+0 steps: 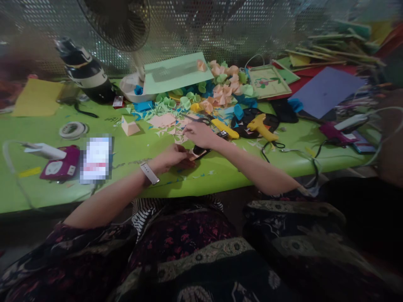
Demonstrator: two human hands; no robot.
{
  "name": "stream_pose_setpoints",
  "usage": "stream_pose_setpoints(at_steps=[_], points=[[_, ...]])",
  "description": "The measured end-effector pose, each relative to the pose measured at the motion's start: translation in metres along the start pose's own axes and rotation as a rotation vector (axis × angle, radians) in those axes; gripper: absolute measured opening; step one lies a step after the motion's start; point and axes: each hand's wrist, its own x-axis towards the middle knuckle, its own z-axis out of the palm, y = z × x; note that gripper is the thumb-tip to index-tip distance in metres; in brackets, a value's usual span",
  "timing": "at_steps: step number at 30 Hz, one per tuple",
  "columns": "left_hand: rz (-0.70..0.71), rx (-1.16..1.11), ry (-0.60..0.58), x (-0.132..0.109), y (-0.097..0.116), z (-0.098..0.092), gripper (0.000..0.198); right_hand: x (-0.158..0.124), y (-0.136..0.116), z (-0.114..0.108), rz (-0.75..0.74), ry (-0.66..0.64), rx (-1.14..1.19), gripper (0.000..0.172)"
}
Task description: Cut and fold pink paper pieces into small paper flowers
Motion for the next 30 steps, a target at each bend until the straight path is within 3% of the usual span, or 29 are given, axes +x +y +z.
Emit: stream_pose_setpoints(at_steps=[30], points=[[0.008, 0.016, 0.034, -0.0032, 0.0001, 0.0045, 0.014, 0.0012, 0.0024, 0.0037, -0.008, 0.008, -0.029, 0.024]])
